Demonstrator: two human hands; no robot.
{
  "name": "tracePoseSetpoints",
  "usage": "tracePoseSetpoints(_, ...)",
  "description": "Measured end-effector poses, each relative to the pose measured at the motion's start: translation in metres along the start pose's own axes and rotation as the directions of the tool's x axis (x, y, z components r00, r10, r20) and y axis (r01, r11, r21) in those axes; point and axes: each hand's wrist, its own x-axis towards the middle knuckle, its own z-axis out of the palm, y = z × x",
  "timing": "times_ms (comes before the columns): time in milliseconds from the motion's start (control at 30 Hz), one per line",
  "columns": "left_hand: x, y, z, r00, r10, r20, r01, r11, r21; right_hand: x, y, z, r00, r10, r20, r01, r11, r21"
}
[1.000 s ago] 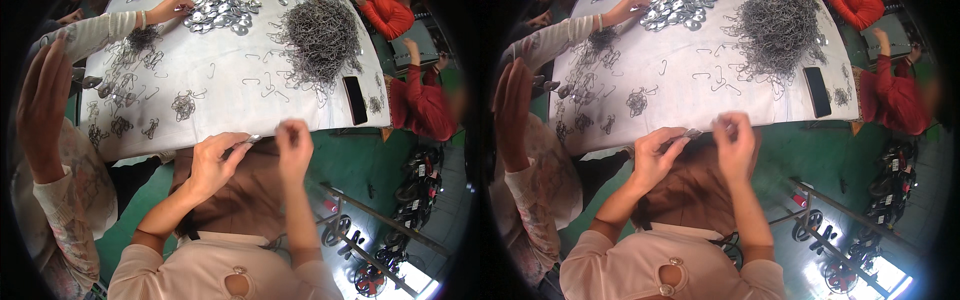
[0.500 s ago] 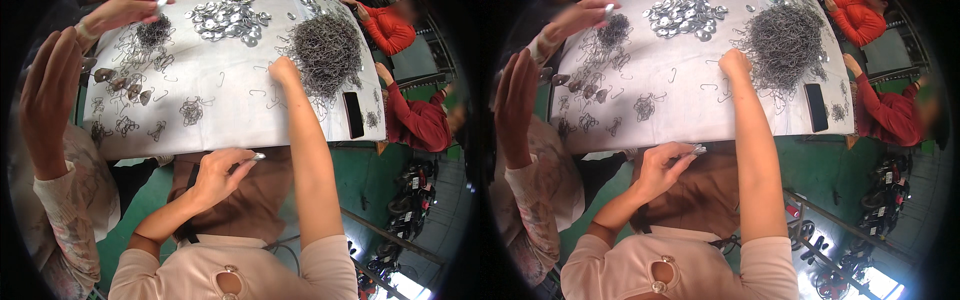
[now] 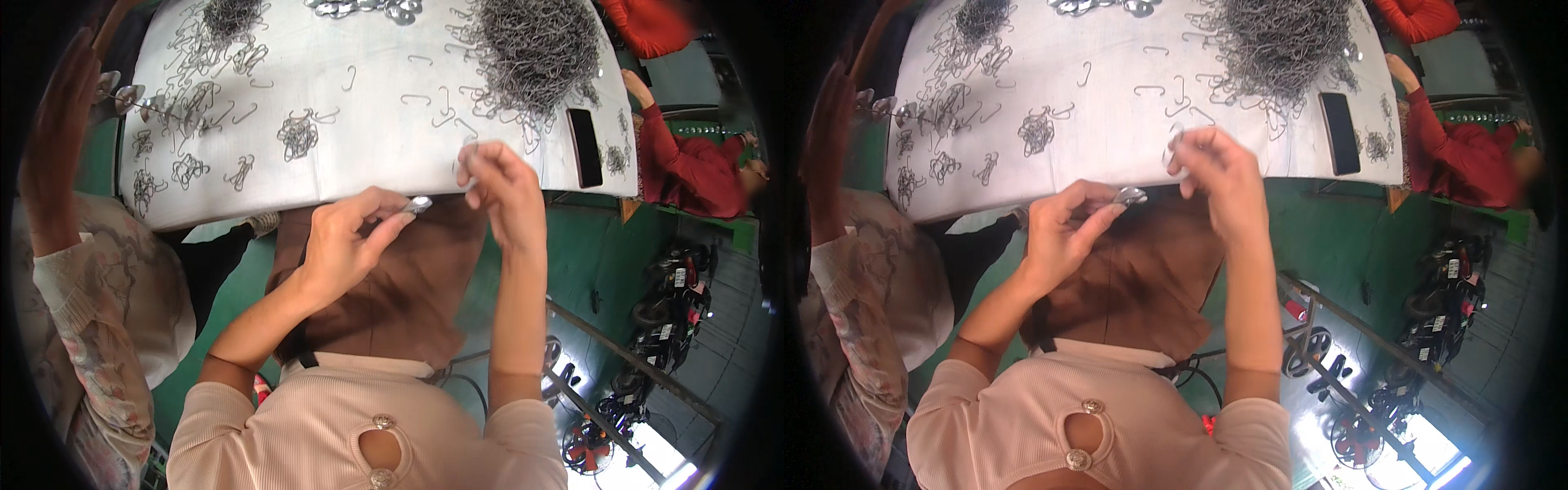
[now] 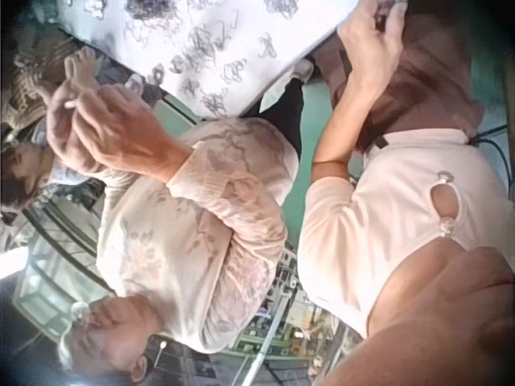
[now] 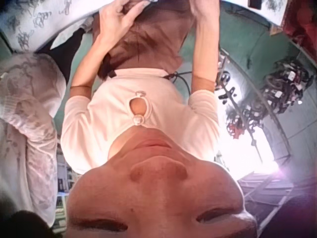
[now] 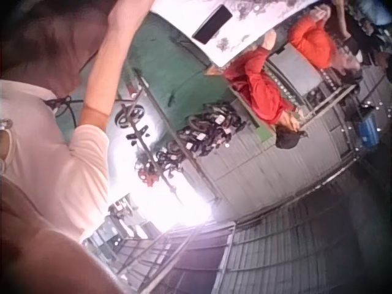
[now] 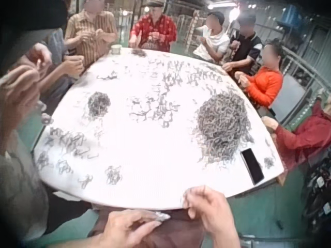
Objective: The person repeatedly picks up small metal discs and wire hooks from a table, inserts the hooks into the discs, and places the assembled units onto a hanging rack. The process is continuous and repetitive, with other workers performing similar tasks nearby.
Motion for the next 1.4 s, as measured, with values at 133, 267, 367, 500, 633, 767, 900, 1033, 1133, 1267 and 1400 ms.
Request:
tracePoseSetpoints(133, 0.001, 0.003, 0.004, 1.000, -0.012, -0.009, 0.012, 1.000, 0.005, -0.047, 0.027, 0.019, 0.998, -0.060, -0.027, 0.062, 0.996, 0.059)
tracePoseSetpoints(267, 0.003, 0.002, 0.010, 1.000, 0.005, 0.011, -0.005, 1.000, -0.011, -0.047, 0.039, 0.027, 0.986, -0.085, -0.141, 0.093, 0.994, 0.052)
tracePoseSetpoints(367, 0.006, 0.006, 0.011, 0.999, 0.013, 0.031, -0.014, 1.000, 0.020, -0.042, 0.044, 0.033, 0.960, -0.169, -0.222, 0.189, 0.980, 0.069)
tracePoseSetpoints(500, 0.013, 0.003, 0.010, 0.997, 0.040, 0.069, -0.041, 0.999, 0.020, -0.040, 0.041, 0.039, 0.896, -0.344, -0.281, 0.310, 0.937, -0.161)
tracePoseSetpoints(633, 0.058, -0.015, -0.002, 0.997, 0.065, 0.029, -0.067, 0.995, 0.072, -0.046, 0.045, 0.043, 0.737, -0.626, -0.255, 0.493, 0.756, -0.430)
tracePoseSetpoints(767, 0.180, -0.081, -0.008, 0.936, 0.328, -0.127, -0.242, 0.862, 0.446, -0.049, 0.044, 0.043, 0.738, -0.641, -0.213, 0.488, 0.723, -0.488)
tracePoseSetpoints(900, 0.268, -0.106, 0.020, 0.852, 0.518, -0.078, -0.325, 0.640, 0.697, -0.049, 0.052, 0.042, 0.749, -0.629, -0.210, 0.510, 0.749, -0.423)
tracePoseSetpoints(1033, 0.299, -0.106, 0.015, 0.949, 0.255, 0.186, -0.279, 0.399, 0.874, -0.051, 0.053, 0.049, 0.760, -0.625, -0.176, 0.512, 0.743, -0.430)
tracePoseSetpoints(1133, 0.287, -0.096, 0.006, 0.968, 0.224, 0.114, -0.208, 0.460, 0.863, -0.051, 0.053, 0.048, 0.775, -0.610, -0.166, 0.504, 0.755, -0.419)
tracePoseSetpoints(1267, 0.251, -0.092, -0.011, 0.994, 0.099, -0.044, -0.024, 0.597, 0.802, -0.050, 0.056, 0.047, 0.775, -0.609, -0.168, 0.502, 0.756, -0.420)
tracePoseSetpoints(1400, 0.164, -0.075, -0.018, 0.978, -0.175, 0.111, 0.159, 0.977, 0.143, -0.047, 0.060, 0.044, 0.790, -0.586, -0.183, 0.475, 0.772, -0.422)
